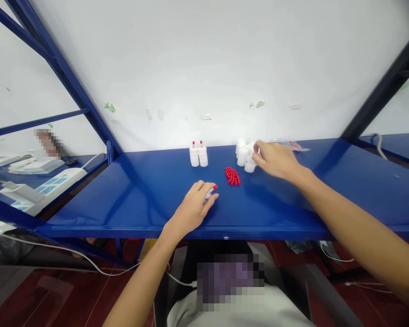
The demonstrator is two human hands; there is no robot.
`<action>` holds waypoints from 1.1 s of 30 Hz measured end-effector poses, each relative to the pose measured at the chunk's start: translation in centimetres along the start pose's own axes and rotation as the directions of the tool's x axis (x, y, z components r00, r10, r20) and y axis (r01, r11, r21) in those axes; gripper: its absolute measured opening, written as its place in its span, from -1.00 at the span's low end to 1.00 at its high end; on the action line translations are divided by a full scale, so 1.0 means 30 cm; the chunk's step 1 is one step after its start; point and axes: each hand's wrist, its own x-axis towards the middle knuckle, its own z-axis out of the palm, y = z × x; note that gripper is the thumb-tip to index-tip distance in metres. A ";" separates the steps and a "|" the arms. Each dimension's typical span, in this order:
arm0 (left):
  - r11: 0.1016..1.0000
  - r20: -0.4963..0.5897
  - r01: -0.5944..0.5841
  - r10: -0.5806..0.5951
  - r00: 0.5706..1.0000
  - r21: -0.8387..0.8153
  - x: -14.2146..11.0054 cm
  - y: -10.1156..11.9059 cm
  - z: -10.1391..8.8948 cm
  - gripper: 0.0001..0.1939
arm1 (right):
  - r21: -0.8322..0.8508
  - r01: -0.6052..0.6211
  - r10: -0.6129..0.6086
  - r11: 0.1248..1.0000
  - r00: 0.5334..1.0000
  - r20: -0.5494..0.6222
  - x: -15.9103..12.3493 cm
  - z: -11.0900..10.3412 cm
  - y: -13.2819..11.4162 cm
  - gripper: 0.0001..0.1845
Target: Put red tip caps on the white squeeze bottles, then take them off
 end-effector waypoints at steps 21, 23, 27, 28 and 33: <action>0.997 0.091 0.019 -0.012 0.996 -0.075 0.001 0.020 -0.014 -0.79 | 0.141 0.765 -0.763 0.628 0.641 -0.080 -0.109 0.033 -0.203 -0.59; 0.998 0.101 0.003 0.004 0.995 -0.069 -0.001 0.016 -0.013 -0.76 | 0.138 0.824 -0.815 0.550 0.565 -0.130 -0.118 0.059 -0.232 -0.61; 0.995 0.121 -0.062 0.071 0.990 -0.073 -0.003 0.022 -0.012 -0.78 | 0.171 0.848 -0.817 0.501 0.529 -0.229 -0.131 0.088 -0.240 -0.63; 0.994 0.129 -0.087 0.095 0.987 -0.065 -0.003 0.026 -0.013 -0.79 | 0.191 0.847 -0.814 0.496 0.530 -0.237 -0.136 0.090 -0.238 -0.65; 0.990 0.084 -0.142 0.139 0.987 0.028 -0.001 0.035 -0.016 -0.82 | 0.378 0.784 -0.766 0.493 0.597 -0.238 -0.149 0.092 -0.225 -0.65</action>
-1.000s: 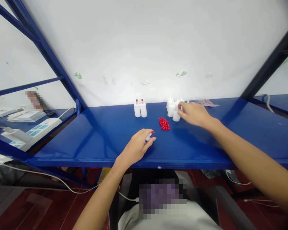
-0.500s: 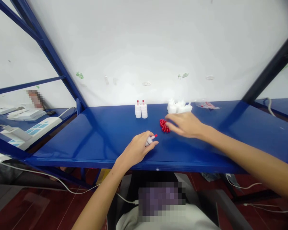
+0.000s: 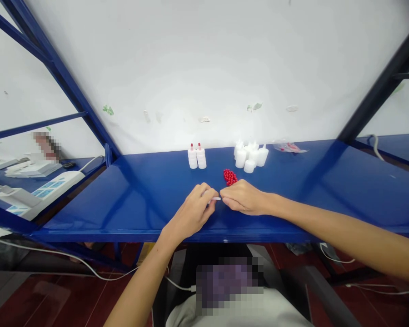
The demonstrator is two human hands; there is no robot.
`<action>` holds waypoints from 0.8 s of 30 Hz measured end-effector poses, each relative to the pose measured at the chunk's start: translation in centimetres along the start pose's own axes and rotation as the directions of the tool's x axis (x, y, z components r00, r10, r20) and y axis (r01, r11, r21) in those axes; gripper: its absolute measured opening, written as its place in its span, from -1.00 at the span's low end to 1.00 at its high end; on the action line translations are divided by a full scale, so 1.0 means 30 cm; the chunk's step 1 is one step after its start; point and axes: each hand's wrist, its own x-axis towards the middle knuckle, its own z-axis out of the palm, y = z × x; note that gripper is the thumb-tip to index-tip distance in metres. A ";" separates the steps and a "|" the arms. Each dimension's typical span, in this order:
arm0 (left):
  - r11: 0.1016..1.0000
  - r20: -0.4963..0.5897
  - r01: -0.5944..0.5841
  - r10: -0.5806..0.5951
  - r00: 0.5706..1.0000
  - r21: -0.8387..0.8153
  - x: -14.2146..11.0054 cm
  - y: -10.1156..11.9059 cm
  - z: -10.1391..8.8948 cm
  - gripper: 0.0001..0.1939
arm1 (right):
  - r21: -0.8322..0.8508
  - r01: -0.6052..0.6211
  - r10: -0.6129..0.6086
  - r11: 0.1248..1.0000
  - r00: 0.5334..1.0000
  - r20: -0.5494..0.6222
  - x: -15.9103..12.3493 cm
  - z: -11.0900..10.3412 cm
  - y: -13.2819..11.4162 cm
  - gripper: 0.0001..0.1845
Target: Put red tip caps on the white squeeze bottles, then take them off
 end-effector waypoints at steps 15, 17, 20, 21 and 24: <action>0.996 0.055 0.083 -0.082 0.995 -0.019 0.002 -0.008 0.002 -0.77 | -0.406 -0.471 0.591 0.783 0.768 0.249 -0.057 -0.089 0.145 -0.69; 0.996 0.065 0.089 -0.088 0.994 -0.018 0.002 -0.008 0.001 -0.76 | -0.388 -0.476 0.588 0.789 0.768 0.255 -0.061 -0.085 0.149 -0.70; 0.996 0.068 0.093 -0.091 0.994 -0.016 0.002 -0.008 0.001 -0.75 | -0.338 -0.493 0.581 0.802 0.776 0.246 -0.066 -0.091 0.155 -0.77; 0.996 0.065 0.092 -0.090 0.994 -0.018 0.002 -0.009 0.001 -0.75 | -0.317 -0.499 0.578 0.807 0.778 0.247 -0.067 -0.093 0.157 -0.79; 0.996 0.056 0.090 -0.088 0.995 -0.026 0.002 -0.012 0.004 -0.74 | -0.252 -0.513 0.568 0.821 0.783 0.256 -0.067 -0.095 0.164 -0.83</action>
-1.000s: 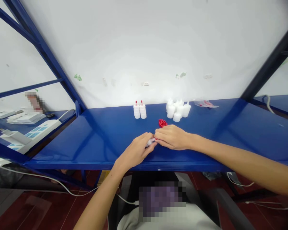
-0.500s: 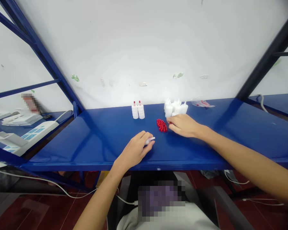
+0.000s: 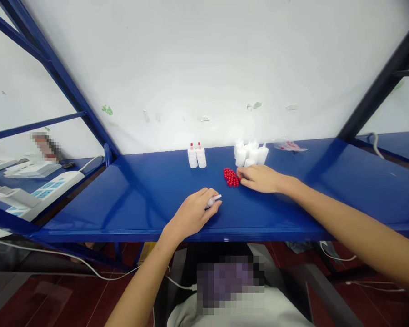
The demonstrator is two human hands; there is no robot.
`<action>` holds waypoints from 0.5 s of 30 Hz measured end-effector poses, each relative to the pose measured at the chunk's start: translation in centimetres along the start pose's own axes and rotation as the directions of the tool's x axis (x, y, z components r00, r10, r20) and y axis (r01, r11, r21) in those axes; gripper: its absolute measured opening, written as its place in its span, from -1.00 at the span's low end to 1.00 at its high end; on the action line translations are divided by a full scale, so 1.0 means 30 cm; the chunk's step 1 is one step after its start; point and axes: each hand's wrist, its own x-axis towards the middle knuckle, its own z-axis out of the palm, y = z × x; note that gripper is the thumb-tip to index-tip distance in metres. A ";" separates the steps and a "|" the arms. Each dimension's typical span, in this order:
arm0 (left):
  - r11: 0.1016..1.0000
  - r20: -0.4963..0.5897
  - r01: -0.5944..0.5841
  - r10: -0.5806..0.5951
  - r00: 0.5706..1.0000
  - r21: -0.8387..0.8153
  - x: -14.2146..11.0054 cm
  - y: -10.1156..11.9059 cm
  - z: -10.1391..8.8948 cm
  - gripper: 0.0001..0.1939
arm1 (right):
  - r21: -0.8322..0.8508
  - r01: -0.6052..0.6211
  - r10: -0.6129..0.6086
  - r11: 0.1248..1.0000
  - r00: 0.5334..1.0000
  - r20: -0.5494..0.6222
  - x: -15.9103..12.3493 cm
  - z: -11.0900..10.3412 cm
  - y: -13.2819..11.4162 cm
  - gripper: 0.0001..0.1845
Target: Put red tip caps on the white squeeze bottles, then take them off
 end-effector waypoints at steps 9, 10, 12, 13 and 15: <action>1.000 0.003 0.007 -0.007 1.000 -0.006 0.002 -0.004 0.001 -0.76 | 0.079 -0.005 0.010 0.997 0.998 -0.067 0.009 0.008 0.004 -0.80; 1.000 0.003 0.012 -0.012 1.000 -0.016 0.002 -0.002 -0.001 -0.76 | 0.082 -0.002 0.010 0.997 0.995 -0.101 0.003 0.002 -0.006 -0.78; 0.999 0.001 0.025 -0.025 1.000 -0.041 0.001 0.002 -0.004 -0.76 | 0.120 0.057 -0.034 0.991 0.982 -0.185 -0.014 -0.013 -0.042 -0.73; 0.998 -0.003 0.033 -0.033 0.999 -0.055 0.000 0.004 -0.005 -0.76 | 0.148 0.118 -0.083 0.982 0.971 -0.222 -0.023 -0.018 -0.066 -0.70; 0.996 -0.009 0.043 -0.044 0.999 -0.082 -0.001 0.006 -0.006 -0.76 | 0.188 0.285 -0.231 0.940 0.937 -0.264 -0.039 -0.021 -0.121 -0.69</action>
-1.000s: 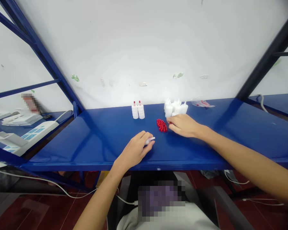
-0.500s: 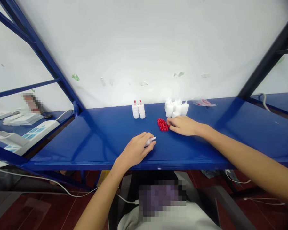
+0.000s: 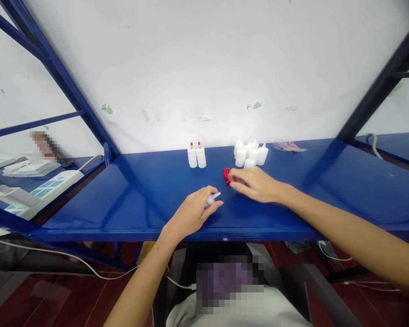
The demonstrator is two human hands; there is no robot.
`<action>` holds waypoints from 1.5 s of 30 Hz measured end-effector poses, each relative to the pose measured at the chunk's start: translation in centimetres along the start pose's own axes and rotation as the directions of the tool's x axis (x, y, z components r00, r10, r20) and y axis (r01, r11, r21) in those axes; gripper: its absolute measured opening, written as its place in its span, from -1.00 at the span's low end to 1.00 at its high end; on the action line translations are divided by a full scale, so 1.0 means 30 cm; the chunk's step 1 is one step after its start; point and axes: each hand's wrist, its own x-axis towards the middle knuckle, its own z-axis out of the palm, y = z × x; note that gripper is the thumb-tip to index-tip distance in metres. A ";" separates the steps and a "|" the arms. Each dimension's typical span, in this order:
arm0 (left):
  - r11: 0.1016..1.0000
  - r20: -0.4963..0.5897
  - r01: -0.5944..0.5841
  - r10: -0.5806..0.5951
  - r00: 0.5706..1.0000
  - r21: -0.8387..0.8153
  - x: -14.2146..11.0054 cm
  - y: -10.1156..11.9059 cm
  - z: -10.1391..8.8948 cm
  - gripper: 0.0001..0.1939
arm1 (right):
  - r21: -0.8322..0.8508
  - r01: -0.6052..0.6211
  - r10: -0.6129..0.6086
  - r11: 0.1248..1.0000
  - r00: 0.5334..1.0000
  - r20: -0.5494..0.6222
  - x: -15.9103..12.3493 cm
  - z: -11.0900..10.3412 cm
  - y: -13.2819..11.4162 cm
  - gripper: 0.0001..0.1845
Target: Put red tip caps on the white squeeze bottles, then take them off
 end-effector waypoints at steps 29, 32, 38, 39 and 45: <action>0.997 -0.011 -0.012 0.013 1.000 0.082 0.001 -0.003 0.006 -0.75 | -0.227 -0.649 0.557 0.726 0.748 -0.360 0.011 -0.077 0.196 -0.71; 0.996 -0.013 0.006 -0.005 1.000 0.095 -0.005 -0.003 0.005 -0.78 | -0.201 -0.664 0.561 0.720 0.728 -0.395 0.008 -0.080 0.192 -0.67; 0.997 -0.017 0.011 -0.009 1.000 0.080 -0.007 -0.004 0.008 -0.81 | -0.068 -0.353 0.318 0.933 0.899 -0.301 -0.004 -0.062 0.104 -0.68; 0.997 -0.018 0.000 0.001 1.000 0.079 -0.006 -0.004 0.008 -0.81 | -0.036 -0.232 0.220 0.972 0.954 -0.206 -0.002 -0.048 0.070 -0.67; 0.988 0.018 -0.083 0.082 0.996 0.128 -0.004 -0.003 0.004 -0.78 | 0.056 0.181 -0.184 0.982 0.981 0.063 0.017 0.052 -0.092 -0.70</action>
